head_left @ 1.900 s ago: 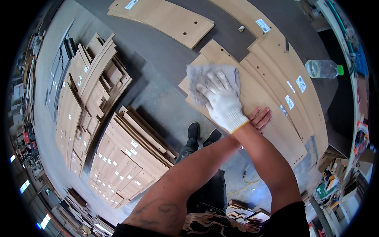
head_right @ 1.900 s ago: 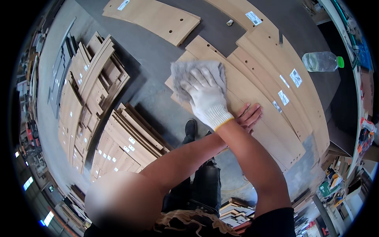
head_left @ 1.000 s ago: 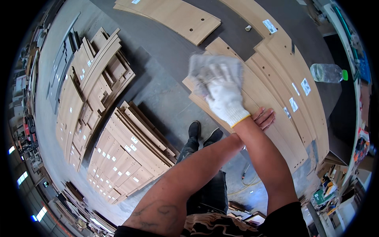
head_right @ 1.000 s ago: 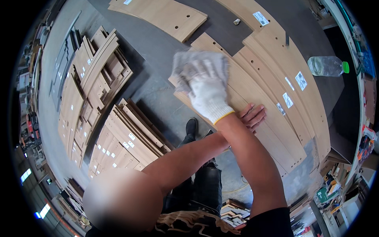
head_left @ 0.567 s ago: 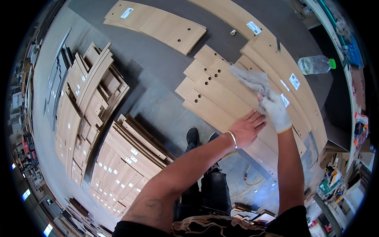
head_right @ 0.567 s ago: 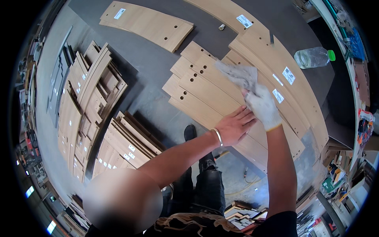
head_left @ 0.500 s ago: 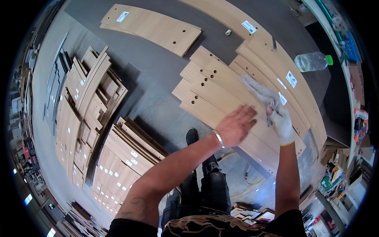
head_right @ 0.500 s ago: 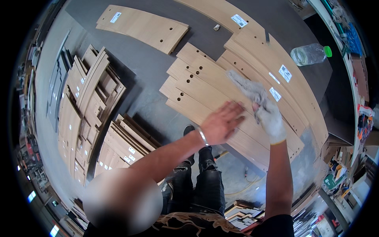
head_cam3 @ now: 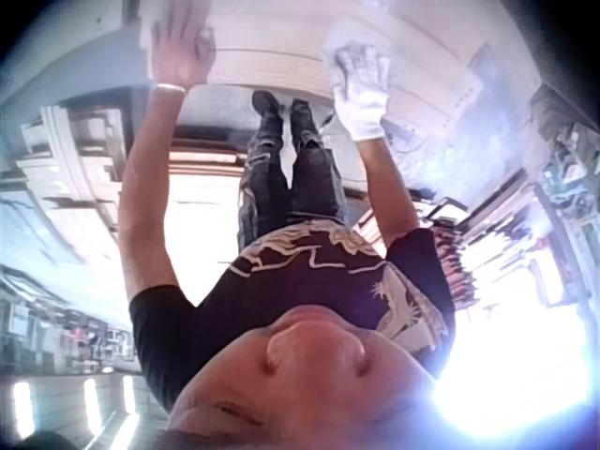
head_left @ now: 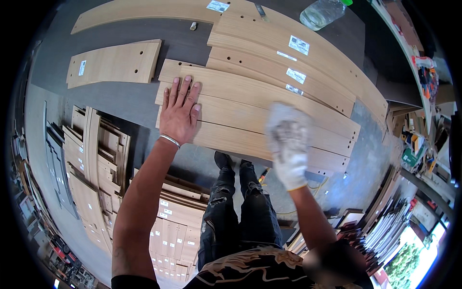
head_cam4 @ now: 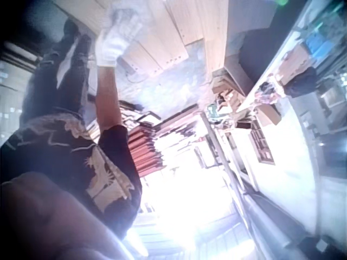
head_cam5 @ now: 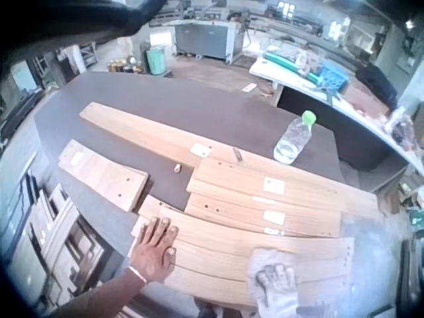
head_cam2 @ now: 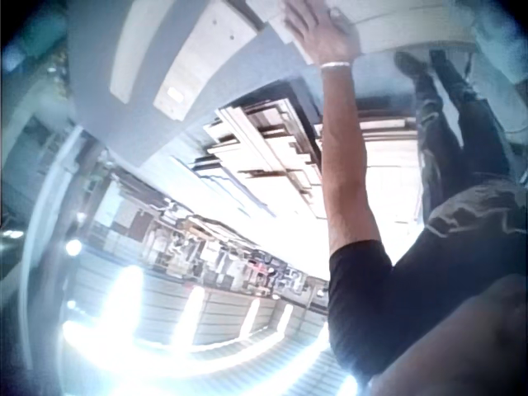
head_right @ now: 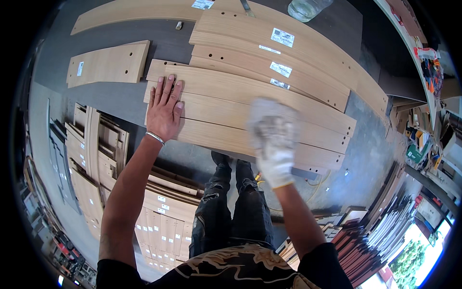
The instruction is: The person wipes the surface of several flat wooden boards with a cloth. They handle the boards one at a time, occasionally picking up a bottle to apply liquid to the cloth before continuing to wipe the boards in a workshop setting.
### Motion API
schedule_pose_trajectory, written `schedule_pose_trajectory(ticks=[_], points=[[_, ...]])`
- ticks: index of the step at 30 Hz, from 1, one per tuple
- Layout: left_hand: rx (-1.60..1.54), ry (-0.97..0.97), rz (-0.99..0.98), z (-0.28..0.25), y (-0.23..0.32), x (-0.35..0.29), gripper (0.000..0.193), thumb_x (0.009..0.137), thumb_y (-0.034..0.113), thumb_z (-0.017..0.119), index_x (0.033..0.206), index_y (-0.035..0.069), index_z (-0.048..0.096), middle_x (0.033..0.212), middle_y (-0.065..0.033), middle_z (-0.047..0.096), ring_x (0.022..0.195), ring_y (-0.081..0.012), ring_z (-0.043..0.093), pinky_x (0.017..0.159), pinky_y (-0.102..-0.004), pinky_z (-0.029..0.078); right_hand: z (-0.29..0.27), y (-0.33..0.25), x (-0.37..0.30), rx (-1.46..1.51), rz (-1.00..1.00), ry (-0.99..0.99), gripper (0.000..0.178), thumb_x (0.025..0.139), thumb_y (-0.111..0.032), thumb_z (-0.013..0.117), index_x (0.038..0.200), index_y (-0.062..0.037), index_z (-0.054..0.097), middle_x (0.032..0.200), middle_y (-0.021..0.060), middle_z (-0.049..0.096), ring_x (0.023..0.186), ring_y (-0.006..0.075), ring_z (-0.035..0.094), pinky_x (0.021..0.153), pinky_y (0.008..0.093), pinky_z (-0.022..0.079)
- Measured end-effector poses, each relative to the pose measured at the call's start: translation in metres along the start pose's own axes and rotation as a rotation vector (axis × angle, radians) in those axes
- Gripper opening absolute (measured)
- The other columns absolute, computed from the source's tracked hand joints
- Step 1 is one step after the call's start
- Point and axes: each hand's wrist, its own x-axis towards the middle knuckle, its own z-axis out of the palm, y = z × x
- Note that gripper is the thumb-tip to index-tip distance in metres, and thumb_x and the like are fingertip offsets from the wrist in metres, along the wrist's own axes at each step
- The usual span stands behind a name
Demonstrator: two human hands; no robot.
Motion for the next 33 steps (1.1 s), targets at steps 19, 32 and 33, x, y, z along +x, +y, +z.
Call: schedule_pose_trajectory(ticks=[19, 32, 33], points=[[0.009, 0.033, 0.035, 0.008, -0.002, 0.003, 0.056, 0.108, 0.026, 0.040, 0.164, 0.022, 0.036, 0.173, -0.0071, 0.026, 0.159, -0.0362, 0.021, 0.129, -0.0522, 0.019, 0.004, -0.004, -0.063, -0.014, 0.310, 0.203, 0.046, 0.090, -0.022, 0.063, 0.136, -0.0141, 0.066, 0.145, 0.0130, 0.060, 0.144, 0.0350, 0.047, 0.123, 0.0566, 0.029], [-0.016, 0.006, 0.065, 0.005, -0.004, 0.003, 0.058, 0.107, 0.027, 0.041, 0.164, 0.021, 0.035, 0.173, -0.0090, 0.025, 0.159, -0.0390, 0.019, 0.129, -0.0536, 0.017, -0.001, 0.060, -0.090, -0.191, 0.367, 0.148, 0.039, 0.096, -0.021, 0.063, 0.135, -0.0202, 0.067, 0.150, 0.0119, 0.057, 0.150, 0.0307, 0.040, 0.126, 0.0515, 0.024], [0.004, -0.003, 0.057, 0.005, -0.004, 0.001, 0.058, 0.107, 0.027, 0.041, 0.164, 0.021, 0.035, 0.173, -0.0090, 0.025, 0.159, -0.0388, 0.019, 0.129, -0.0540, 0.017, -0.019, 0.098, -0.106, -0.172, 0.495, 0.189, 0.037, 0.101, -0.021, 0.062, 0.138, -0.0181, 0.066, 0.151, 0.0133, 0.057, 0.153, 0.0288, 0.035, 0.128, 0.0488, 0.021]])
